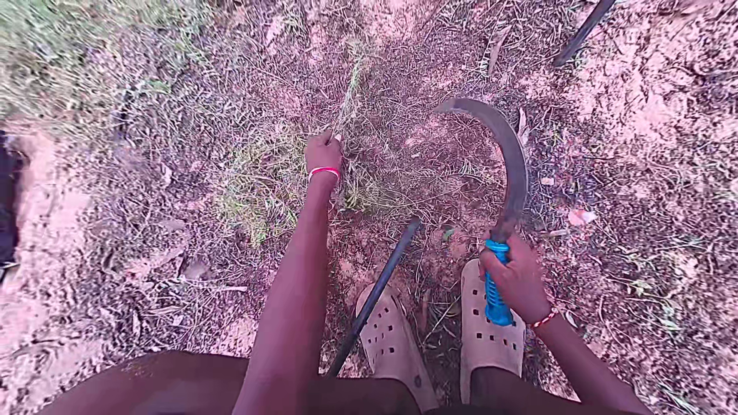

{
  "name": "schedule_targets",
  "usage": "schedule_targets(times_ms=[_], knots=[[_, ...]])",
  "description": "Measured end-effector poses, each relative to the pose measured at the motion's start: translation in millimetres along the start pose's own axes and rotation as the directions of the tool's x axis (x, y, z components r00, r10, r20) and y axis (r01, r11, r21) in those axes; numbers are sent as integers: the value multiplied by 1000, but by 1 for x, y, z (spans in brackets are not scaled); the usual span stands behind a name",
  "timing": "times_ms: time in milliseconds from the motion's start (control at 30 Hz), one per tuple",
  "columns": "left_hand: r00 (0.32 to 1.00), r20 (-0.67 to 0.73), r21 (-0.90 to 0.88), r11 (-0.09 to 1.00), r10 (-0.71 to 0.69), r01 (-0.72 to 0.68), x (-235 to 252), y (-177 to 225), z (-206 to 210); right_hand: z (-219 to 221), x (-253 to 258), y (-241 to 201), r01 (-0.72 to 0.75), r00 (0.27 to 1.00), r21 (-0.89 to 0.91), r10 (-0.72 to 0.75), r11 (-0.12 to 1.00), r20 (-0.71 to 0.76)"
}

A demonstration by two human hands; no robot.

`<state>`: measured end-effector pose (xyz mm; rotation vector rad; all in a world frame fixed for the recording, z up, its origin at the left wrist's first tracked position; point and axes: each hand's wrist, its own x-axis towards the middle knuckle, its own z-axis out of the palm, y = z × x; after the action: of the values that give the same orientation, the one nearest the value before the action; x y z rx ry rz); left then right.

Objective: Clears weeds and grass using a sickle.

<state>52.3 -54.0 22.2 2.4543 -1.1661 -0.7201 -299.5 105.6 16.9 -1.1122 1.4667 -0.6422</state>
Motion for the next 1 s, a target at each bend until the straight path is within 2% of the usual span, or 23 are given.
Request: schedule_targets(times_ms=[67,133,200,267,333,400,467,533,667,767,900,1000], knots=[[990,-117,-51,996,-80,74,-3,-16,-12,2,10,-10,-47,997,-9,47,999,60],[981,-176,42,995,-87,95,-11,-22,-19,5,23,-16,-95,984,-12,95,995,153],[981,-187,164,986,58,-27,-18,-21,-18,12,37,-18,-153,956,40,137,987,259],[949,-188,245,948,251,-203,-25,-12,-4,24,45,-18,-235,934,147,182,961,308],[913,-117,311,887,392,-341,-32,6,13,35,46,-19,-310,918,228,228,923,324],[897,26,373,828,441,-418,-33,21,32,44,43,-20,-338,908,214,259,916,329],[919,177,460,796,351,-393,-30,31,52,51,35,-18,-349,905,172,284,921,316],[946,219,510,799,238,-319,-25,34,69,55,27,-18,-356,907,163,299,920,295],[962,170,549,791,212,-271,-27,38,79,54,22,-17,-370,902,168,310,914,301],[969,157,558,792,193,-248,-27,40,74,46,3,-10,-364,905,236,283,901,317],[981,120,515,835,151,-192,-22,30,55,38,-27,7,-340,932,399,248,852,266],[970,106,467,850,219,-243,-22,13,31,38,-30,12,-317,944,454,233,833,233]])
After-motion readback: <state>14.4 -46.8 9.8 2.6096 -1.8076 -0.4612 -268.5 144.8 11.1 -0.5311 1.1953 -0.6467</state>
